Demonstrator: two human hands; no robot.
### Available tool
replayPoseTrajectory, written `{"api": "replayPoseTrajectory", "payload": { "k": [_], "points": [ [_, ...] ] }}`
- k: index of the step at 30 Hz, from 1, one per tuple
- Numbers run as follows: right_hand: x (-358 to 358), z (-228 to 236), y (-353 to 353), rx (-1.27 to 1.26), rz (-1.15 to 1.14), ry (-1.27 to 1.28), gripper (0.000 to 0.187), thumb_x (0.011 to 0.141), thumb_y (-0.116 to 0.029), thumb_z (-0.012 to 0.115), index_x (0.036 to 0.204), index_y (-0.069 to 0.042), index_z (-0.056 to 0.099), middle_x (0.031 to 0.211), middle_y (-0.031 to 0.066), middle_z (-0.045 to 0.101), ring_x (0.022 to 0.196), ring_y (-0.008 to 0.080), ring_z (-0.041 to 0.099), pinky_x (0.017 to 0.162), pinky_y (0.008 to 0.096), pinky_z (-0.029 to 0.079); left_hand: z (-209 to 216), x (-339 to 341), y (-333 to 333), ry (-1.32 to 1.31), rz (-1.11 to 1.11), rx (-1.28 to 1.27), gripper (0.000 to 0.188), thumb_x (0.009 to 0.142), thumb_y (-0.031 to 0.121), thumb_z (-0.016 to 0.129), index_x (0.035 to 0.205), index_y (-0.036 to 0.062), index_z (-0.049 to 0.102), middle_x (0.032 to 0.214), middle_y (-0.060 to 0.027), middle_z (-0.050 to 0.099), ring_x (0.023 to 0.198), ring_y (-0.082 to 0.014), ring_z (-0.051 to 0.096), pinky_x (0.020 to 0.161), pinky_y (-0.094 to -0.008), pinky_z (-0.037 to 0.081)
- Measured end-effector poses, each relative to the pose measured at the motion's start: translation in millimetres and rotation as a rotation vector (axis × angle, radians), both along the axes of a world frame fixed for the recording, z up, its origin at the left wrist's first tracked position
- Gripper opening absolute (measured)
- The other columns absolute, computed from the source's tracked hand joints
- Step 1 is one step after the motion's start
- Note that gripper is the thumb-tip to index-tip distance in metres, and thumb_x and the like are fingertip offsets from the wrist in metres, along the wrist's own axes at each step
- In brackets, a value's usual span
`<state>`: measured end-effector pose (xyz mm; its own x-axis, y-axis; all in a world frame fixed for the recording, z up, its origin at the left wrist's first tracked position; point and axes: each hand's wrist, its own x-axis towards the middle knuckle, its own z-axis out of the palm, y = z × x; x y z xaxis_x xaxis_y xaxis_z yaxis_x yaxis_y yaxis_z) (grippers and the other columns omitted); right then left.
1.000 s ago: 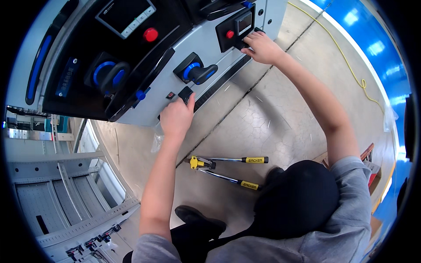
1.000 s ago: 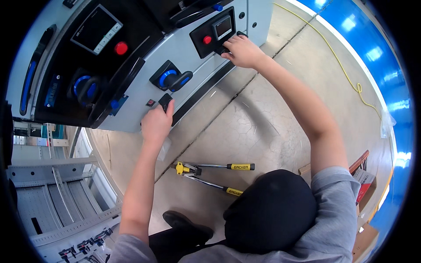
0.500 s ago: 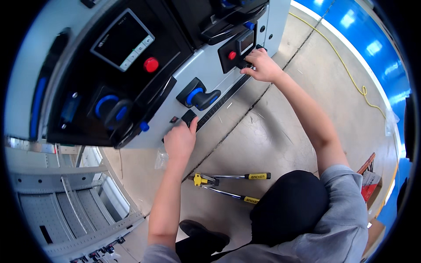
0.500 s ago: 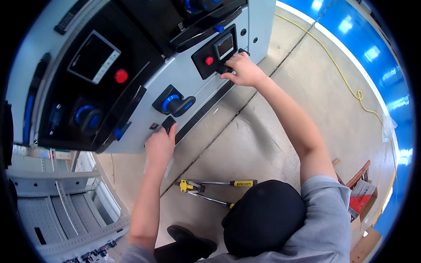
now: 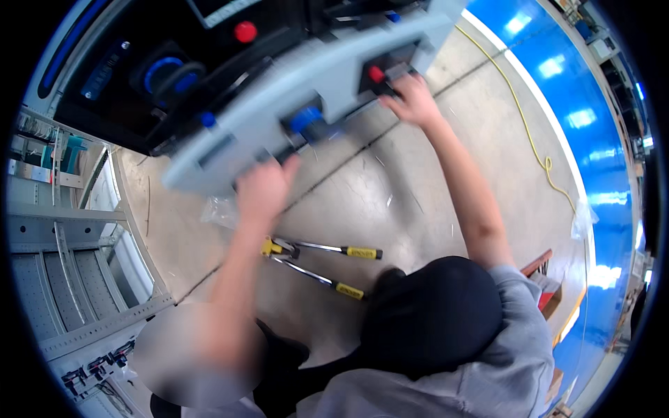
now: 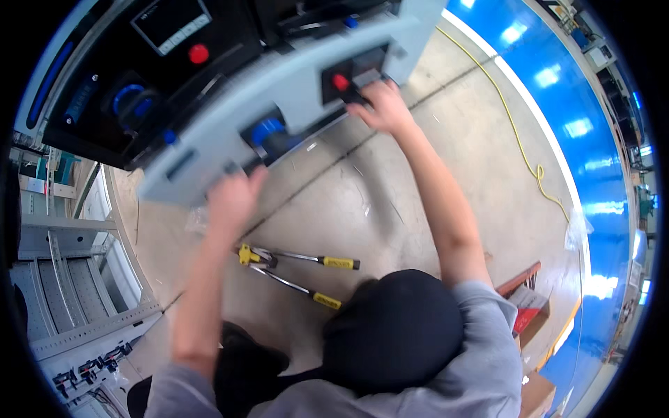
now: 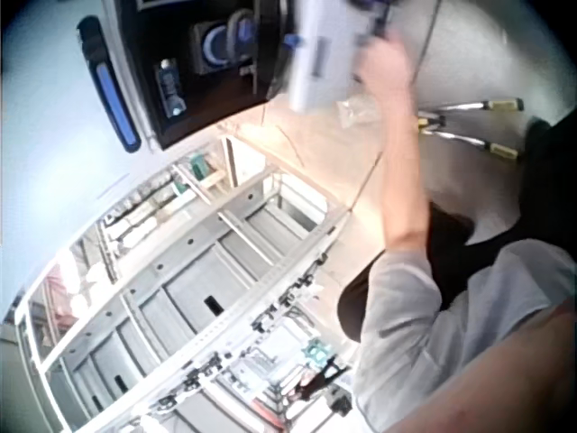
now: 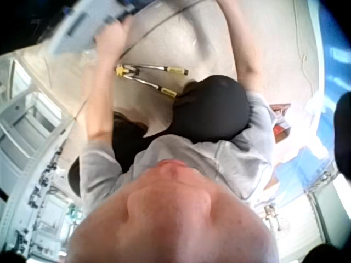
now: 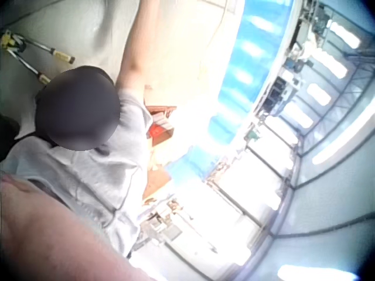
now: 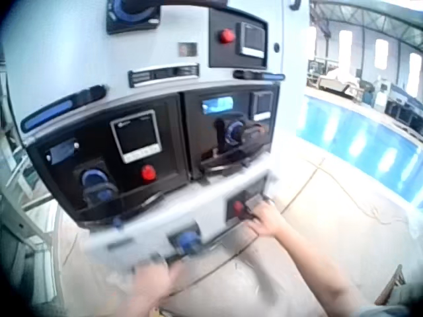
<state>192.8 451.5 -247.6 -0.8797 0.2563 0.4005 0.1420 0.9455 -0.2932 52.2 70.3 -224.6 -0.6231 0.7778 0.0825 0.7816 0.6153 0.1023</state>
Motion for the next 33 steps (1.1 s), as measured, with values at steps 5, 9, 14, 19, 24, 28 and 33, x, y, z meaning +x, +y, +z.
{"api": "replayPoseTrajectory", "payload": {
  "k": [5, 9, 14, 19, 24, 28, 33],
  "points": [
    [94.5, -13.8, -24.9, 0.023, 0.042, 0.121, 0.050, 0.077, -0.050, 0.084, 0.081, -0.003, 0.068, 0.081, 0.0111, 0.063, 0.099, 0.0355, 0.062, 0.090, 0.0457, 0.039, 5.8, 108.1, -29.4, -0.009, 0.011, 0.034, 0.061, 0.098, 0.056, 0.063, 0.063, 0.0064, 0.065, 0.048, -0.0080, 0.058, 0.043, -0.0253, 0.062, 0.050, -0.0398, 0.054],
    [102.4, -10.4, -35.6, 0.010, 0.025, 0.173, 0.048, 0.078, -0.047, 0.084, 0.083, -0.003, 0.067, 0.082, 0.0097, 0.063, 0.092, 0.0330, 0.059, 0.092, 0.0429, 0.040, 4.4, 111.0, -30.0, -0.068, -0.080, 0.102, 0.062, 0.096, 0.056, 0.067, 0.065, 0.0034, 0.061, 0.047, -0.0099, 0.055, 0.042, -0.0298, 0.060, 0.046, -0.0395, 0.051],
    [95.3, -5.4, -41.7, 0.041, 0.028, 0.203, 0.044, 0.080, -0.041, 0.084, 0.088, -0.002, 0.066, 0.083, 0.0099, 0.061, 0.088, 0.0334, 0.057, 0.092, 0.0436, 0.041, 14.3, 107.8, -30.3, -0.184, -0.049, 0.041, 0.058, 0.097, 0.052, 0.067, 0.069, 0.0023, 0.063, 0.052, -0.0124, 0.060, 0.047, -0.0306, 0.064, 0.049, -0.0399, 0.053],
    [96.3, -0.4, -48.2, 0.084, -0.003, 0.205, 0.039, 0.081, -0.033, 0.083, 0.089, 0.000, 0.064, 0.081, 0.0106, 0.059, 0.084, 0.0347, 0.055, 0.089, 0.0438, 0.043, 20.7, 107.1, -32.5, -0.299, -0.017, 0.050, 0.056, 0.100, 0.051, 0.062, 0.078, 0.0003, 0.066, 0.062, -0.0159, 0.067, 0.057, -0.0345, 0.069, 0.056, -0.0432, 0.057],
    [132.0, 22.1, -57.1, 0.149, 0.002, 0.140, 0.037, 0.085, -0.033, 0.080, 0.091, 0.001, 0.065, 0.084, 0.0121, 0.061, 0.086, 0.0355, 0.057, 0.088, 0.0454, 0.044, 40.6, 129.3, -42.7, -0.506, -0.077, 0.011, 0.053, 0.102, 0.048, 0.059, 0.082, 0.0000, 0.069, 0.067, -0.0157, 0.069, 0.063, -0.0332, 0.071, 0.060, -0.0425, 0.058],
    [181.3, -12.8, -69.1, 0.122, -0.042, 0.115, 0.035, 0.087, -0.026, 0.075, 0.109, 0.000, 0.070, 0.110, 0.0183, 0.070, 0.112, 0.0428, 0.061, 0.107, 0.0483, 0.044, 18.7, 178.3, -56.0, -0.471, -0.099, 0.138, 0.041, 0.103, 0.039, 0.057, 0.088, 0.0031, 0.071, 0.074, -0.0116, 0.070, 0.064, -0.0293, 0.068, 0.062, -0.0398, 0.057],
    [230.5, -61.2, -48.7, -0.039, -0.198, 0.033, 0.038, 0.085, -0.026, 0.072, 0.112, 0.000, 0.071, 0.118, 0.0216, 0.071, 0.117, 0.0461, 0.060, 0.105, 0.0500, 0.047, -27.3, 203.1, -70.1, -0.342, -0.203, 0.579, 0.028, 0.100, 0.027, 0.057, 0.085, 0.0061, 0.069, 0.068, -0.0050, 0.063, 0.059, -0.0219, 0.061, 0.059, -0.0331, 0.052]
  ]
}}
